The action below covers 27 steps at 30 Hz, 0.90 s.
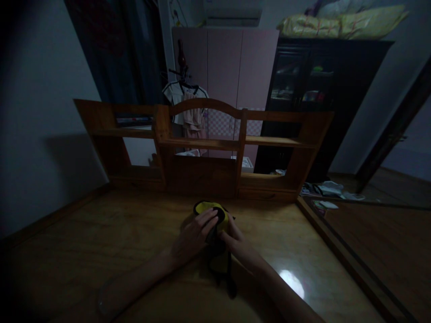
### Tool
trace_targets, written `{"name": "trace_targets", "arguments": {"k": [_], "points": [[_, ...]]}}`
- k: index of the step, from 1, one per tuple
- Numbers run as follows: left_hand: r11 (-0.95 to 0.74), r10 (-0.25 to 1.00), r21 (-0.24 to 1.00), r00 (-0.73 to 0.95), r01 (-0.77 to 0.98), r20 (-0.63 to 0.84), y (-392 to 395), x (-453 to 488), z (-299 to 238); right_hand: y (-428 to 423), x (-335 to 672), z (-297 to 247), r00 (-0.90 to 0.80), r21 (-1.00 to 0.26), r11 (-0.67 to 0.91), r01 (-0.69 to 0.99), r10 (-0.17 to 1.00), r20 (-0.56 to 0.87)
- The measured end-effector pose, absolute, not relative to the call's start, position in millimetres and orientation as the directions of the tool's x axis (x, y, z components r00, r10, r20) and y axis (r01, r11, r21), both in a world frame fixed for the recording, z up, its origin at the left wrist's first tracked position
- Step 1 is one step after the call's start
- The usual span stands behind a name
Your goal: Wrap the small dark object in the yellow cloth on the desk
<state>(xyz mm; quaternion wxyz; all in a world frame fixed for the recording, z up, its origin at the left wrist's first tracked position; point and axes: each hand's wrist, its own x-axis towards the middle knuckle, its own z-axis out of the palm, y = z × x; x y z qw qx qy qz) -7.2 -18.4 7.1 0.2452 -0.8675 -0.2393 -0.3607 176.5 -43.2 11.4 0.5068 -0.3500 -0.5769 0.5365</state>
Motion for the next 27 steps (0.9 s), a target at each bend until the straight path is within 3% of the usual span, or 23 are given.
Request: {"name": "trace_targets", "arguments": {"k": [7,13,27], "points": [[-0.773,0.251,-0.253,0.647,0.581,0.720,-19.1,-8.2,9.1,-39.3,180.5,0.2,-0.231,-0.982,0.185,-0.045,0.954,0.190],[-0.794,0.232,-0.245,0.650,0.556,0.723,-19.2,-7.1,5.7,-35.7,179.2,-9.2,-0.186,-0.946,0.317,0.068,0.936,0.300],[-0.813,0.256,-0.215,0.665,0.541,0.702,-26.7,-8.0,14.2,-37.2,177.5,-9.7,-0.149,-0.928,0.364,0.084,0.925,0.349]]}}
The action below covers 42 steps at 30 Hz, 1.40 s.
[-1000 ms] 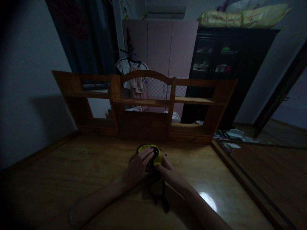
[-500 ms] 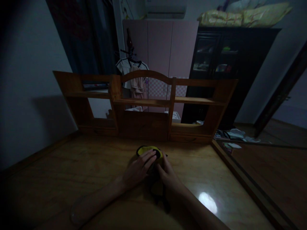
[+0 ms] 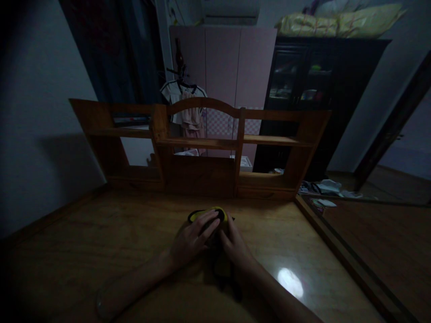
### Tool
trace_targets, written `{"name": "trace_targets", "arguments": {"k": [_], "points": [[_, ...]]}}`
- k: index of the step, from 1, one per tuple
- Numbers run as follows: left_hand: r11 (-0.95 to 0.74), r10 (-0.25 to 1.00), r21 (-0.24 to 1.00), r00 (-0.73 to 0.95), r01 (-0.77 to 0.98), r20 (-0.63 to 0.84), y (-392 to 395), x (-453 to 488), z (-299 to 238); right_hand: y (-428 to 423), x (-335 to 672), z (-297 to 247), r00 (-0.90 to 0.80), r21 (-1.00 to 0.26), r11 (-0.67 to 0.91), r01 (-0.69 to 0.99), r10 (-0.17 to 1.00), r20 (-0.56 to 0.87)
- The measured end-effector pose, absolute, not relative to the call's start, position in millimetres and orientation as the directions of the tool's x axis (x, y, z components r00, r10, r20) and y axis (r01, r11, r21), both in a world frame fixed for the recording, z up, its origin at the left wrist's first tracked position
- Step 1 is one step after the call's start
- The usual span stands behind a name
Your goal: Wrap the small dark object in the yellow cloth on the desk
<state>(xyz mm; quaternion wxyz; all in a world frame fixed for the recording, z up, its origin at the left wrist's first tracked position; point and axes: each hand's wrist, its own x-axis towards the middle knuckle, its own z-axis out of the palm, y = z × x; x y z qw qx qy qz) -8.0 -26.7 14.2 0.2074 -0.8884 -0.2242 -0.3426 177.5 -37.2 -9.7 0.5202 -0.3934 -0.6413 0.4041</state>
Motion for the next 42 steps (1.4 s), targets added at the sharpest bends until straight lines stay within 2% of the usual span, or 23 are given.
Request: {"name": "trace_targets", "arguments": {"k": [7,14,18,22,31,42], "points": [[-0.840,0.277,-0.155,0.657,0.520,0.701,-29.8,-4.4,17.6,-36.9,177.7,-8.9,-0.135,-0.903,0.398,0.164,0.916,0.379],[-0.899,0.356,0.043,0.672,0.435,0.650,-23.4,-11.4,16.9,-37.4,178.4,-4.6,-0.146,-0.858,0.453,0.244,0.891,0.429],[-0.928,0.331,0.093,0.684,0.361,0.650,-21.6,-16.4,15.1,-39.5,182.3,1.3,-0.174,-0.834,0.452,0.315,0.892,0.418],[-0.919,0.374,0.172,0.644,0.356,0.667,-22.5,-16.2,8.5,-40.1,190.0,7.1,-0.198,-0.817,0.450,0.360,0.893,0.404],[-0.907,0.421,0.310,0.606,0.286,0.674,-20.2,-14.1,11.8,-38.3,188.4,4.6,-0.267,-0.910,0.373,0.181,0.909,0.320],[-0.869,0.494,0.353,0.563,0.348,0.663,-23.9,-10.8,14.8,-44.8,181.4,20.3,-0.194,-0.964,0.244,0.110,0.956,0.220]]}}
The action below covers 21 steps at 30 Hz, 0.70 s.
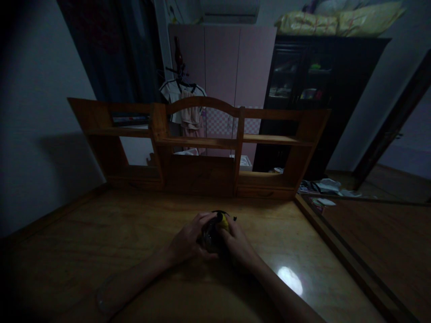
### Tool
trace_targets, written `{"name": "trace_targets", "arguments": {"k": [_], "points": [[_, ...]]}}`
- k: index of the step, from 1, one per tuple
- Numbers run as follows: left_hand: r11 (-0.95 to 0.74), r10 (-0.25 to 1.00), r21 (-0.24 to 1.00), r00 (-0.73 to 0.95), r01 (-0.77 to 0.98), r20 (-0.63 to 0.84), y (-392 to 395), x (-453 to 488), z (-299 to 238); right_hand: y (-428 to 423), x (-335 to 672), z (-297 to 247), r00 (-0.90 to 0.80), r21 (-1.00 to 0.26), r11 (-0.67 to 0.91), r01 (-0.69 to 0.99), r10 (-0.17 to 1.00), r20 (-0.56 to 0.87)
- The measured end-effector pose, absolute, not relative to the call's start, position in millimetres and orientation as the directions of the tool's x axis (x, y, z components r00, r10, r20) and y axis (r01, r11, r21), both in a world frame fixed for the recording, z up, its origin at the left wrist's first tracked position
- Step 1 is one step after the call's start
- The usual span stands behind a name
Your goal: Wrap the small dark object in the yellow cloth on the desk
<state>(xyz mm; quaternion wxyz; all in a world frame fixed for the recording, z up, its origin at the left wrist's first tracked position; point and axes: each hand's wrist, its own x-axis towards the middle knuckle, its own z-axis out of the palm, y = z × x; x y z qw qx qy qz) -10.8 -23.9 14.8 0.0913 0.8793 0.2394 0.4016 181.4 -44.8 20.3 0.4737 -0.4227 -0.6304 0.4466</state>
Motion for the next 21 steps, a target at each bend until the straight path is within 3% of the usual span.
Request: {"name": "trace_targets", "arguments": {"k": [6,12,16,21], "points": [[-0.871,0.485,0.303,0.572,0.387,0.662,-23.1,-13.0,19.0,-40.5,186.8,15.8,-0.101,-0.980,0.198,0.015,0.975,0.196],[-0.866,0.484,0.255,0.592,0.430,0.645,-17.6,-14.0,17.2,-31.5,191.4,12.2,0.056,-0.972,0.216,0.088,0.973,0.222],[-0.850,0.516,0.288,0.595,0.440,0.616,-16.7,-14.3,16.6,-32.4,188.6,15.5,0.022,-0.966,0.243,0.089,0.969,0.246],[-0.825,0.563,0.355,0.584,0.440,0.584,-19.9,-12.0,16.2,-40.1,185.6,18.7,-0.029,-0.982,0.176,0.071,0.984,0.174]]}}
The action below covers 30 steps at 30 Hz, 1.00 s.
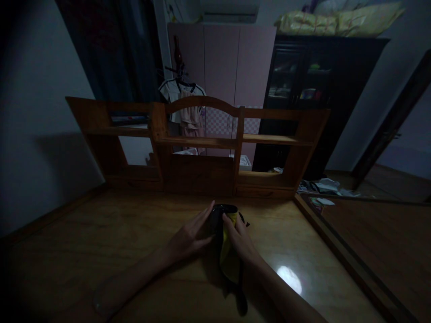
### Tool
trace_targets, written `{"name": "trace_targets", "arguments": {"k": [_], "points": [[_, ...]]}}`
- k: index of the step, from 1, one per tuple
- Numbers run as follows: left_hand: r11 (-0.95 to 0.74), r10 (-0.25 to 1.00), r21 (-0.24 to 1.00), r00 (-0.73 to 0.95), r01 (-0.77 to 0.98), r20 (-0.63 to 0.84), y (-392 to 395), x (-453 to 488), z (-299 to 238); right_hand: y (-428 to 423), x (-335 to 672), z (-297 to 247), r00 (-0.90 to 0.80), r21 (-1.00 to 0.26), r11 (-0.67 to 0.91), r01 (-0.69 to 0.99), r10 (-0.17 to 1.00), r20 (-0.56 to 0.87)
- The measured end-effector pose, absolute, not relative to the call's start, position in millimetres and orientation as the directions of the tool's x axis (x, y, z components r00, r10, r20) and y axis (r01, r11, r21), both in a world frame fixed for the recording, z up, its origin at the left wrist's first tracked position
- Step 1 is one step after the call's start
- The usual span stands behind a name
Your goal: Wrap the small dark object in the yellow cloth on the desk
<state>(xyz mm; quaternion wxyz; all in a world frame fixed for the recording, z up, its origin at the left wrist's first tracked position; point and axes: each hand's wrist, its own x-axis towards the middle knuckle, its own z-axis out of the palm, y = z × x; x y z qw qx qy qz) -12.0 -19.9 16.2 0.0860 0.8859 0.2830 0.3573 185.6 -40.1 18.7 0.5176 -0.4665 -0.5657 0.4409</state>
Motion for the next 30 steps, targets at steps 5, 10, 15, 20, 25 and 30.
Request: {"name": "trace_targets", "arguments": {"k": [5,10,15,20,25,30], "points": [[-0.837,0.540,0.317,0.580,0.446,0.610,-20.2,-10.3,11.3,-43.2,187.1,18.5,-0.072,-0.983,0.165,0.080,0.985,0.159],[-0.849,0.520,0.284,0.605,0.446,0.603,-19.5,-11.7,11.4,-42.9,188.9,16.0,-0.126,-0.978,0.200,0.063,0.974,0.191],[-0.873,0.476,0.245,0.628,0.422,0.616,-21.7,-14.8,15.6,-41.7,188.5,13.3,-0.154,-0.989,0.148,-0.018,0.977,0.149],[-0.879,0.458,0.214,0.627,0.426,0.630,-24.0,-19.1,14.5,-40.4,189.8,10.0,-0.133,-0.994,0.103,-0.018,0.986,0.105],[-0.898,0.424,0.197,0.662,0.393,0.618,-23.5,-21.3,13.4,-41.3,193.0,12.9,-0.149,-0.985,0.164,0.046,0.976,0.156],[-0.925,0.370,0.171,0.709,0.338,0.600,-22.4,-21.1,20.0,-39.0,192.7,11.2,-0.203,-0.943,0.323,0.084,0.932,0.302]]}}
